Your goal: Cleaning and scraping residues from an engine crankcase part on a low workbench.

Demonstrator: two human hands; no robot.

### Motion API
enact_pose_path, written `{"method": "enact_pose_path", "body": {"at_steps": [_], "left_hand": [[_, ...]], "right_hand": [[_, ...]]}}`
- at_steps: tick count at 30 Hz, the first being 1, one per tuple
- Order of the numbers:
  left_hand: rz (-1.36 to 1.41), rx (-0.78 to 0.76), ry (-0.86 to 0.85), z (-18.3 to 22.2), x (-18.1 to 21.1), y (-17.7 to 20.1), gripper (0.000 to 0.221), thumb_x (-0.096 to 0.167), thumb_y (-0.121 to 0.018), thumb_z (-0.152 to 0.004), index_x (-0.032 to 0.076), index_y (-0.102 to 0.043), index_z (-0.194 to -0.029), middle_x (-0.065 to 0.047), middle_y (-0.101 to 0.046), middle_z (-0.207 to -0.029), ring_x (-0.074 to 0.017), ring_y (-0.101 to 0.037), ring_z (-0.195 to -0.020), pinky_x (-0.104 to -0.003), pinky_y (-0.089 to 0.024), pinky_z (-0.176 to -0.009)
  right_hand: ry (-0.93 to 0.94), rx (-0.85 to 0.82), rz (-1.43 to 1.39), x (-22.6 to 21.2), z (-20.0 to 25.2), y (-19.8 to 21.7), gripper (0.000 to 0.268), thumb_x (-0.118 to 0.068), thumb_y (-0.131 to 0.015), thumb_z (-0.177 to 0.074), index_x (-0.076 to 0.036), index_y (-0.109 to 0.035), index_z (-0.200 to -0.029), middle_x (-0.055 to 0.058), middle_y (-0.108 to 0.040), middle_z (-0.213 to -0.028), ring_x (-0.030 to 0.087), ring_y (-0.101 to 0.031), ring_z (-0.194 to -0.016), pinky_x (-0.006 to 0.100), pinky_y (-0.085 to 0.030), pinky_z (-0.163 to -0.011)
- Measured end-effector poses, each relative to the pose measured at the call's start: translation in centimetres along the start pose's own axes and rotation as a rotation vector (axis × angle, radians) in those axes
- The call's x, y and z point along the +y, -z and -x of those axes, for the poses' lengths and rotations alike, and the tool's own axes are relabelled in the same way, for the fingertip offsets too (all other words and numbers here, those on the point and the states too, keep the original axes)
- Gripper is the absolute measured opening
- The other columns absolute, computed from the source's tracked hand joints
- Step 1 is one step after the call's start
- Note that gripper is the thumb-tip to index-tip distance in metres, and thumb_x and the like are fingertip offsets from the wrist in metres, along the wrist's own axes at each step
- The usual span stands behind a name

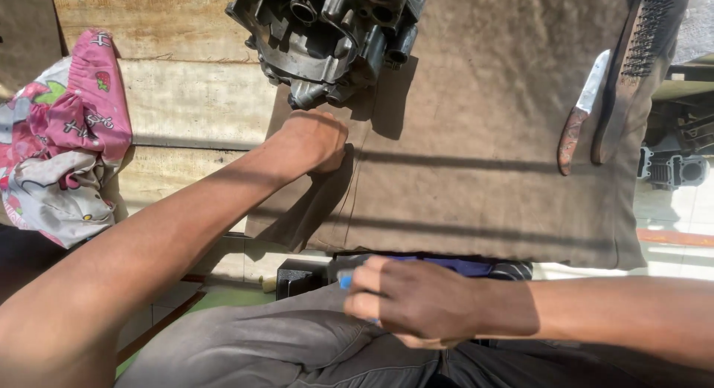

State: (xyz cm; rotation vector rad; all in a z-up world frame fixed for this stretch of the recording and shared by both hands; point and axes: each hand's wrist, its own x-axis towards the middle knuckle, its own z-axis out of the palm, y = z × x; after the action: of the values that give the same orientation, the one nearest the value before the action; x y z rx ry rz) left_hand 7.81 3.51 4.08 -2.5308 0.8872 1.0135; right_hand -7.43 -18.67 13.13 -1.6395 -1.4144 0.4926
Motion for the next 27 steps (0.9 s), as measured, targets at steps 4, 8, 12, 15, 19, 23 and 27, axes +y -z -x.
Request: {"method": "enact_pose_path", "body": {"at_steps": [4,8,12,15,19,23,27], "left_hand": [[0.010,0.000,0.017,-0.4,0.7,-0.3,0.035,0.023,-0.050,-0.099,0.004,-0.075,-0.083,-0.012,-0.072,-0.073,-0.0174,-0.061,-0.051,-0.033,-0.052,-0.047],[0.038,0.169,0.010,-0.6,0.9,-1.2,0.032,0.022,-0.055,-0.093,0.002,-0.074,-0.077,-0.014,-0.071,-0.069,-0.0216,-0.062,-0.049,-0.036,-0.052,-0.045],[0.127,0.407,-0.040,-1.5,1.5,-3.9,0.023,0.023,-0.069,-0.079,0.001,-0.073,-0.071,-0.014,-0.070,-0.066,-0.0283,-0.063,-0.049,-0.043,-0.050,-0.042],[0.096,0.645,-0.242,-2.9,3.3,-4.9,0.024,0.031,-0.075,-0.079,0.016,-0.070,-0.061,-0.004,-0.066,-0.061,-0.0281,-0.052,-0.047,-0.043,-0.043,-0.044],[0.304,0.198,-0.239,0.4,6.8,0.1,0.024,0.024,-0.058,-0.095,0.003,-0.067,-0.090,-0.015,-0.070,-0.082,-0.0323,-0.065,-0.062,-0.044,-0.056,-0.058],[0.347,0.106,-0.455,-0.1,8.3,-2.3,0.021,0.024,-0.063,-0.097,0.002,-0.063,-0.097,-0.016,-0.072,-0.094,-0.0329,-0.068,-0.074,-0.043,-0.060,-0.069],[0.392,0.095,-0.352,-1.0,8.2,-4.9,0.034,0.039,-0.060,-0.095,0.007,-0.069,-0.103,-0.016,-0.072,-0.098,-0.0368,-0.071,-0.097,-0.050,-0.060,-0.082]], "right_hand": [[-0.032,0.158,0.597,2.8,1.2,1.8,0.019,-0.007,-0.059,-0.093,-0.001,-0.061,-0.110,0.014,-0.054,-0.100,0.031,-0.062,-0.096,0.032,-0.060,-0.065],[-0.157,-0.095,0.349,2.1,3.8,0.8,0.024,-0.003,-0.055,-0.085,0.003,-0.055,-0.109,0.021,-0.045,-0.107,0.032,-0.049,-0.091,0.041,-0.059,-0.064],[-0.269,-0.239,0.021,-1.8,2.6,5.1,0.023,-0.015,-0.054,-0.098,-0.005,-0.055,-0.119,0.013,-0.057,-0.114,0.033,-0.058,-0.091,0.046,-0.049,-0.074],[-0.304,0.097,-0.097,-0.1,3.0,9.8,0.010,-0.011,-0.063,-0.092,-0.009,-0.057,-0.101,0.001,-0.066,-0.097,0.016,-0.064,-0.082,0.030,-0.056,-0.072],[-1.014,0.205,0.052,4.4,5.2,16.5,0.013,-0.017,-0.073,-0.088,-0.014,-0.072,-0.101,0.001,-0.082,-0.089,0.013,-0.068,-0.061,0.025,-0.057,-0.054],[-1.113,0.193,0.115,10.2,6.3,20.2,0.019,-0.018,-0.083,-0.081,-0.016,-0.080,-0.099,0.000,-0.079,-0.091,0.015,-0.069,-0.076,0.033,-0.053,-0.073],[-1.192,0.339,0.036,17.2,8.0,24.3,0.026,-0.039,-0.083,-0.082,-0.034,-0.078,-0.106,-0.004,-0.080,-0.087,0.017,-0.074,-0.092,0.034,-0.053,-0.090]]}}
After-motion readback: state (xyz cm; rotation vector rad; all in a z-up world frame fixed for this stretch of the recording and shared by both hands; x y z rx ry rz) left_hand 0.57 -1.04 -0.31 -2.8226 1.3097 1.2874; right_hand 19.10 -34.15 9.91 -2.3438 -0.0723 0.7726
